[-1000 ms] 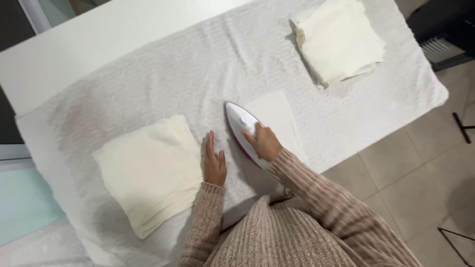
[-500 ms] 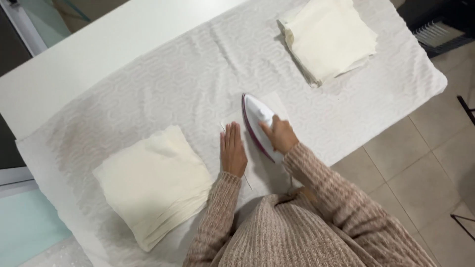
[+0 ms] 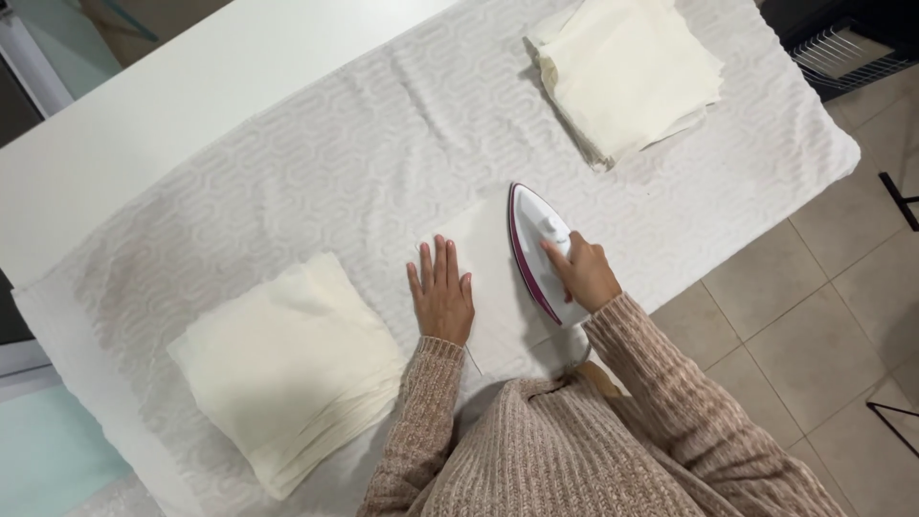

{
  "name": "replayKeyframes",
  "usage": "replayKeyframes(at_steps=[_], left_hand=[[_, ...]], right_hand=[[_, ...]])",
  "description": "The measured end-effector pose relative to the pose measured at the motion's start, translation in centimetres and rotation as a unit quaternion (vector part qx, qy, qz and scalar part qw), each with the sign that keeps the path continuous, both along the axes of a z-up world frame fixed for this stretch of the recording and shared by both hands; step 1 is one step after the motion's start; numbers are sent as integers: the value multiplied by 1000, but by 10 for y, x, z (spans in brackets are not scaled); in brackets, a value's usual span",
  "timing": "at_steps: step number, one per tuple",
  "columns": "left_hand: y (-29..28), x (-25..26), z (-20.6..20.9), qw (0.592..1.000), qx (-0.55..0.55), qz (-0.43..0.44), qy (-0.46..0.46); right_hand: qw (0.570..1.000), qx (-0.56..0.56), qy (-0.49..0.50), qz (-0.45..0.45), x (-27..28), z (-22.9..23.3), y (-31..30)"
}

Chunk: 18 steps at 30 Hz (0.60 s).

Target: Ironing small square pieces of white fabric on a table.

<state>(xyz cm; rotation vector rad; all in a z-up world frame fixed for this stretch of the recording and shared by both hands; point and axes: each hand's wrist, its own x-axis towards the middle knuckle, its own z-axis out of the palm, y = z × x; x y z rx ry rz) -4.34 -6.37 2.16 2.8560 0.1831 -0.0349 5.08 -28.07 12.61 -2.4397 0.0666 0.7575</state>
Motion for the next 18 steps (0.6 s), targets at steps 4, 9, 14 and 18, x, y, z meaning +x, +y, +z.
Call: replayKeyframes(at_steps=[4, 9, 14, 18], left_hand=[[1, 1, -10, 1000, -7, -4, -5], [17, -1, -4, 905, -354, 57, -231], [23, -31, 7, 792, -544, 127, -248], [12, -63, -2, 786, -547, 137, -254]], right_hand=[[1000, 7, -22, -10, 21, 12, 15], [999, 14, 0, 43, -21, -21, 16], [995, 65, -3, 82, -42, -17, 74], [992, 22, -1, 121, -78, -3, 82]])
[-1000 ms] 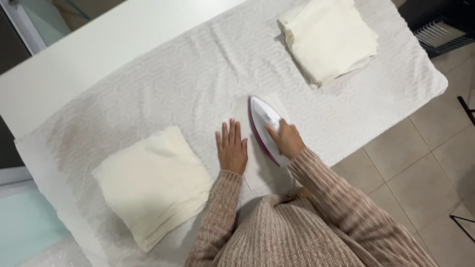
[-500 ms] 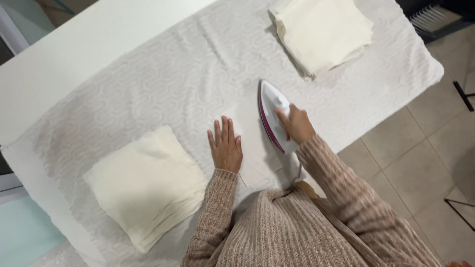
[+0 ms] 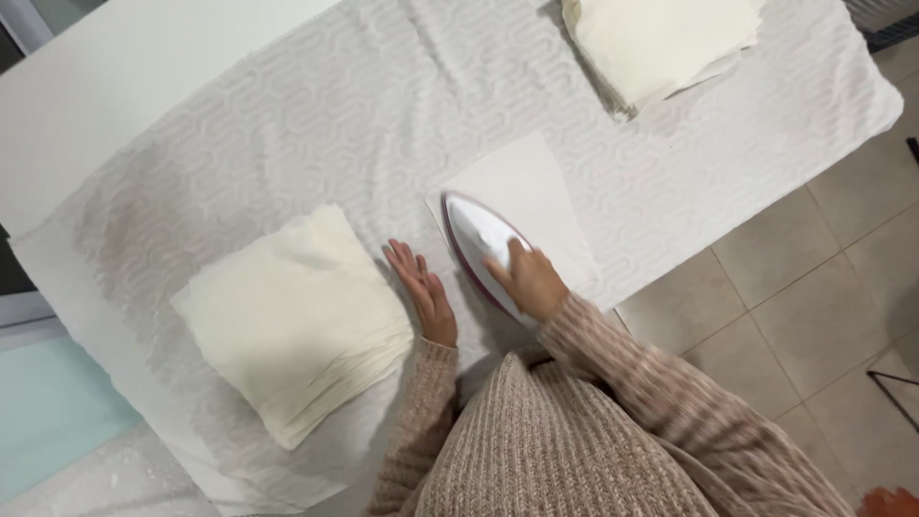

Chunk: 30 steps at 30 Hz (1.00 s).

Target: Ironing small square pieces of white fabric on a table.

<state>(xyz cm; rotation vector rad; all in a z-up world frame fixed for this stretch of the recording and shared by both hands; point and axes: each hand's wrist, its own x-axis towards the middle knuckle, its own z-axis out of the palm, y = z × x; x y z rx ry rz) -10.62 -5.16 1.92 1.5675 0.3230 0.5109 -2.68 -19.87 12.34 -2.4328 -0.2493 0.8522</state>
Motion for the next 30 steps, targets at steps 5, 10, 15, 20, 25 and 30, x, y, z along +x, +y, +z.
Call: replayKeyframes(at_steps=[5, 10, 15, 20, 25, 30], left_hand=[[-13, -38, 15, 999, 33, 4, 29], [-16, -48, 16, 999, 48, -7, 12], [-21, -45, 26, 996, 91, -7, 7], [-25, -28, 32, 976, 216, -21, 33], [-60, 2, 10, 873, 461, -122, 103], [-76, 11, -8, 822, 534, -143, 133]], right_hand=[[1000, 24, 7, 5, -19, -33, -5], [1000, -6, -12, 9, -41, -11, -9], [1000, -5, -15, 4, -41, -31, -8], [997, -53, -44, -46, -57, -16, -36], [990, -65, -59, -114, -22, 3, -73], [985, -79, -23, -155, -17, 6, -102]])
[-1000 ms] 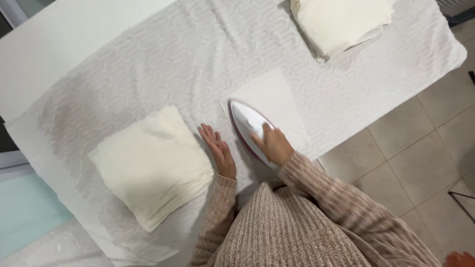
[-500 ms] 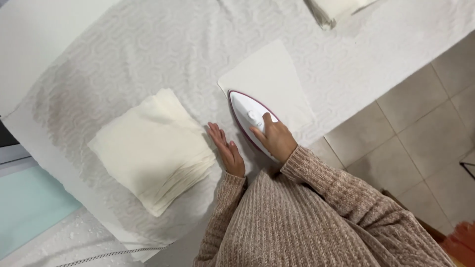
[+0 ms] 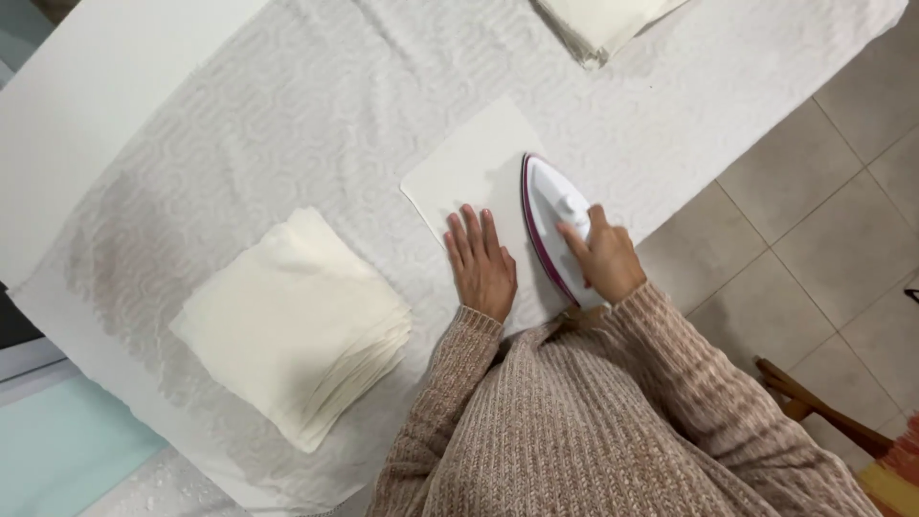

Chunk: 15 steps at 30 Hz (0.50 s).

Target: Ironing small square pieces of white fabric on a table.

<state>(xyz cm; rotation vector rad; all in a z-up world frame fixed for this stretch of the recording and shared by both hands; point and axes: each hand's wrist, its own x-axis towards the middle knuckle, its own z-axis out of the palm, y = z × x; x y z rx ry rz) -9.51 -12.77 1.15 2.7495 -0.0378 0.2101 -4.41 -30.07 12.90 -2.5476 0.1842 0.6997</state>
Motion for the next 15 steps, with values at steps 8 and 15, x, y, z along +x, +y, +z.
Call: replayKeyframes(at_steps=[8, 15], left_hand=[[0, 5, 2, 1000, 20, 6, 19], [-1, 2, -1, 999, 23, 12, 22]], right_hand=[[998, 40, 26, -38, 4, 4, -15], [998, 29, 44, -21, -1, 9, -19]])
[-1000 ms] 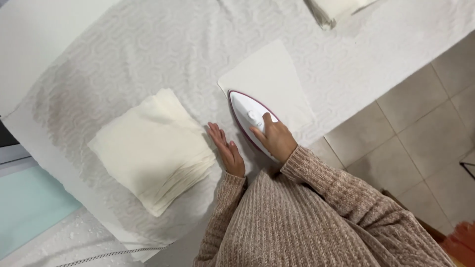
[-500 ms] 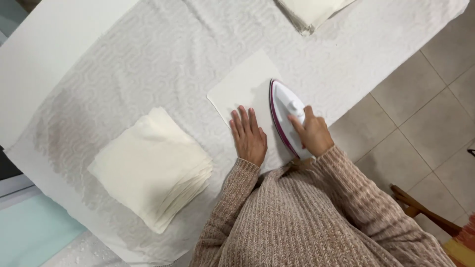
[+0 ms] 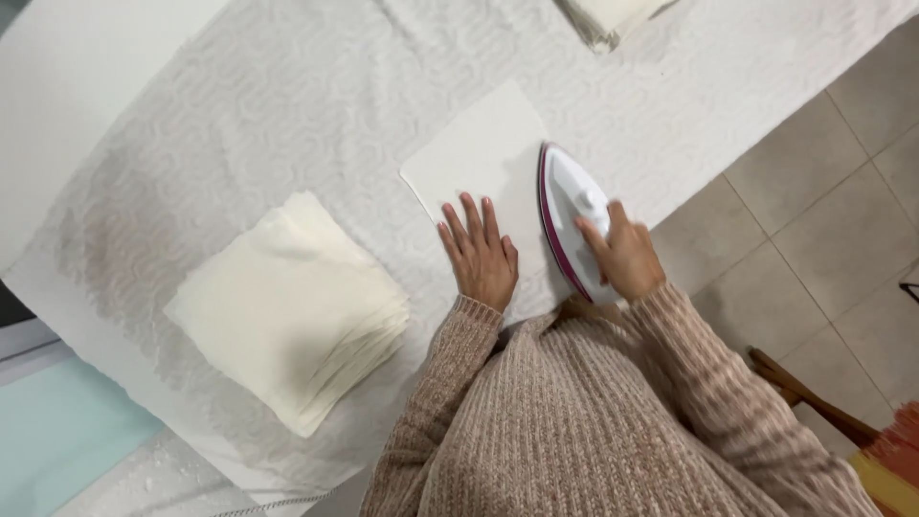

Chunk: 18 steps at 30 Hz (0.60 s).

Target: Ironing small square pieces of white fabric on a table.

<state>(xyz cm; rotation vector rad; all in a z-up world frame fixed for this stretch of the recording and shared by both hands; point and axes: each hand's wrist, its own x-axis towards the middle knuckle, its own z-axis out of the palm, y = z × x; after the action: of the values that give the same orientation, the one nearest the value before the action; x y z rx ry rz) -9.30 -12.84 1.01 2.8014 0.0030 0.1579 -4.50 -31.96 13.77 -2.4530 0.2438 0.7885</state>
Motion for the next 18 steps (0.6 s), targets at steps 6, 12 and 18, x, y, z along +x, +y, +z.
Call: replayKeyframes(at_steps=[6, 12, 18], left_hand=[[35, -9, 19, 929, -344, 66, -116], [82, -41, 27, 869, -449, 141, -153], [76, -54, 19, 881, -414, 124, -190]], right_hand=[[1000, 4, -17, 23, 34, -8, 8], [997, -39, 24, 69, -9, 12, 48], [987, 37, -26, 154, -21, -32, 92]])
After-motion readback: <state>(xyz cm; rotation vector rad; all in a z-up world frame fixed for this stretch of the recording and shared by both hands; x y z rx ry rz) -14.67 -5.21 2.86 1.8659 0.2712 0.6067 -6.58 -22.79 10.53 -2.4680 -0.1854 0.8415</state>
